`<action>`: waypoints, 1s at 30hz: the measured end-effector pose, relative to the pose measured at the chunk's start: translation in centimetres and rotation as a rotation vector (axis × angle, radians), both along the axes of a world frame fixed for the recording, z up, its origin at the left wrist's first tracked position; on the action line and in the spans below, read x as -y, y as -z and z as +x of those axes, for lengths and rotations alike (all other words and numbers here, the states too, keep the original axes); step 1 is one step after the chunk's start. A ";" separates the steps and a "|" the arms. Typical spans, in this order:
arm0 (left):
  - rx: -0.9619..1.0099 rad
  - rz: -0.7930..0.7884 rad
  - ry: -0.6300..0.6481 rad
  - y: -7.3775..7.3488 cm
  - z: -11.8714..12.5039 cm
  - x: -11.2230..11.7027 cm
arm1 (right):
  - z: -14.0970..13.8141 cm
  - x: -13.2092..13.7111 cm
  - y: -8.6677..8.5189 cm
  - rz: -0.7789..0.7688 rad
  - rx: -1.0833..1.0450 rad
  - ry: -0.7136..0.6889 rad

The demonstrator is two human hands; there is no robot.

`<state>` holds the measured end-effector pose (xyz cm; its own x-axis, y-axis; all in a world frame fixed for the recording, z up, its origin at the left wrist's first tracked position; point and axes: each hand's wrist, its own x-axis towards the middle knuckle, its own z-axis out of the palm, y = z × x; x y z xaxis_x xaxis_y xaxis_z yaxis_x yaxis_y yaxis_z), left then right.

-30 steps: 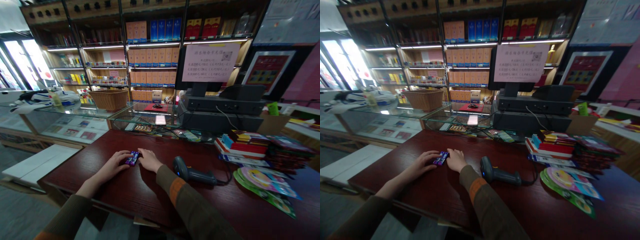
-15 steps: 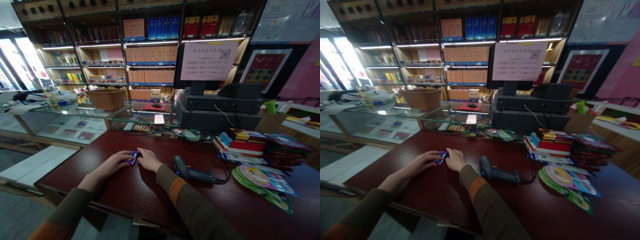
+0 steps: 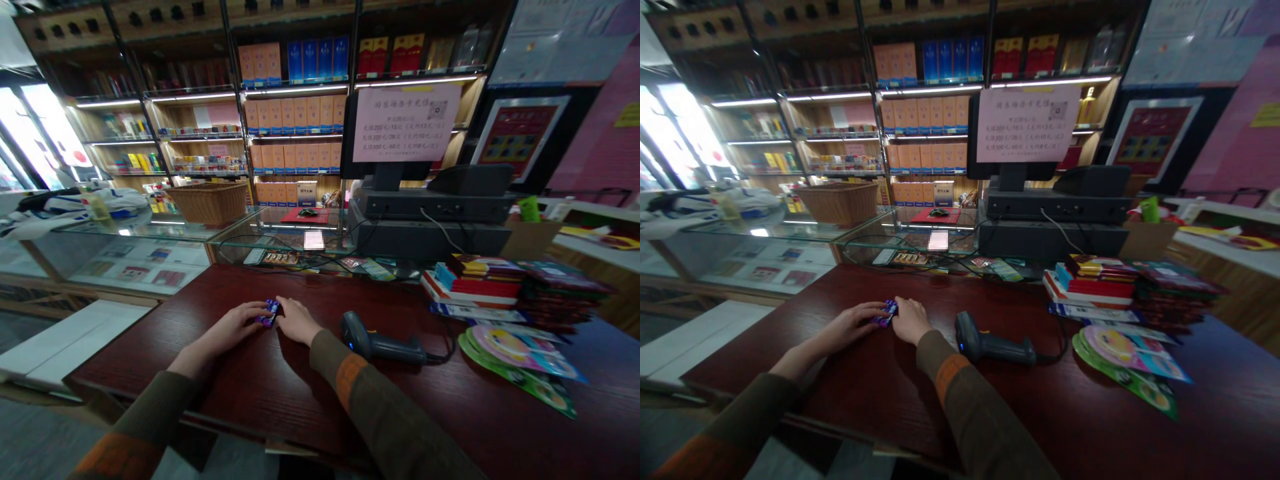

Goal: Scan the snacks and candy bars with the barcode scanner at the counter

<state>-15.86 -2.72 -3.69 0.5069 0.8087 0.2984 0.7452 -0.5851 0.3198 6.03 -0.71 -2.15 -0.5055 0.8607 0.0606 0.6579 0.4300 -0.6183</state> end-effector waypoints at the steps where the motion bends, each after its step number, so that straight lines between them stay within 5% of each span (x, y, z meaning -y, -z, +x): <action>1: -0.011 -0.001 -0.001 -0.2 0.0 0.1 | 0.0 0.0 -0.1 -0.003 -0.004 0.002; 11: -0.042 0.043 -0.027 -4.0 1.8 0.4 | 1.6 0.3 -2.1 -0.010 -0.061 0.012; 18: 0.014 0.036 -0.035 -5.2 4.9 -1.2 | 3.8 0.1 -3.9 0.036 -0.090 0.042; 30: 0.131 -0.013 0.125 -7.5 13.4 -4.0 | 14.5 0.0 -5.6 0.156 -0.178 0.225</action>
